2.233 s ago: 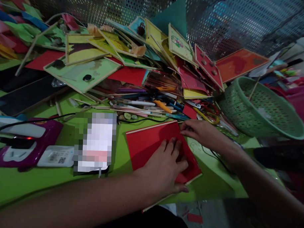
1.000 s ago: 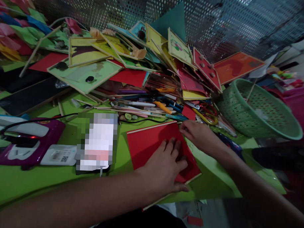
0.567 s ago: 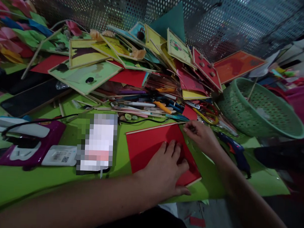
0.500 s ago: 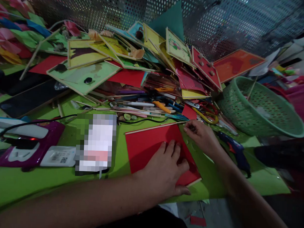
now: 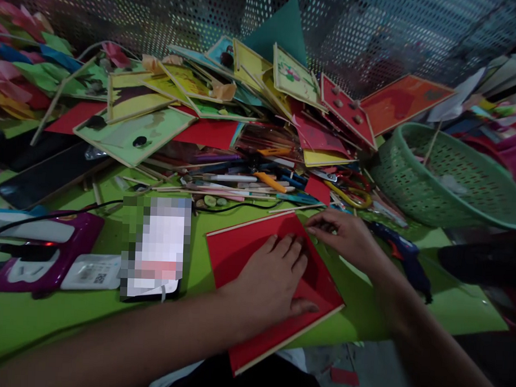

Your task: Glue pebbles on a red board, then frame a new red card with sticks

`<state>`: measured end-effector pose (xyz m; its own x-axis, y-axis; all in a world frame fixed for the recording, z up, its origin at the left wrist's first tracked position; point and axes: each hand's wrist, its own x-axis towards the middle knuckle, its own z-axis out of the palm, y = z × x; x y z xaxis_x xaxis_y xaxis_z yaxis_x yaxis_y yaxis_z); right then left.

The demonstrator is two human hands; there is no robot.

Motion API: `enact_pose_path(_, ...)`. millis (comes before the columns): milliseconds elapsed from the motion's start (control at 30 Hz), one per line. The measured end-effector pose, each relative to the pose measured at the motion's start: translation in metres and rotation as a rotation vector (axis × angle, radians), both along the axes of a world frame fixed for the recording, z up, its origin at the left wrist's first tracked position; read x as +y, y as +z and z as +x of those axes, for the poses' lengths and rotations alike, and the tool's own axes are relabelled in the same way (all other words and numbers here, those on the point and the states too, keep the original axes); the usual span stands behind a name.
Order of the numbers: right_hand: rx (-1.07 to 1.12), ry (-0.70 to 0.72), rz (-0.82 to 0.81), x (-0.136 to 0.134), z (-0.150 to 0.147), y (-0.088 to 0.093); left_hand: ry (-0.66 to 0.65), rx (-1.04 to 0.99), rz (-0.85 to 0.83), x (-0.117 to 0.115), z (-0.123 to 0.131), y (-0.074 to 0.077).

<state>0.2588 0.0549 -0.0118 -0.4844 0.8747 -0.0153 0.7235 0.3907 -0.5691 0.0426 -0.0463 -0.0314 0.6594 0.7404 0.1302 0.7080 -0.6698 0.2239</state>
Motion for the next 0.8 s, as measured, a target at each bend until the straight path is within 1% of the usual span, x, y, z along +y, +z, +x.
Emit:
enact_pose_path(200,-0.083,-0.030,-0.017,0.004,-0.006,-0.002,-0.006,0.001,-0.030,-0.001,-0.001,0.003)
enact_pose_path(400,-0.257,0.066,0.087,0.011,-0.015,0.008,-0.015,0.008,-0.059,-0.001,-0.001,0.004)
enact_pose_path(500,-0.335,0.097,0.100,0.012,-0.019,0.013,-0.023,0.023,-0.083,-0.001,-0.001,0.005)
enact_pose_path(667,-0.324,0.100,0.148,0.007,-0.020,0.011,-0.031,0.018,-0.063,-0.001,-0.001,0.005)
enact_pose_path(800,-0.321,0.053,0.180,0.004,-0.020,0.006,-0.022,0.031,-0.059,-0.002,-0.001,0.006)
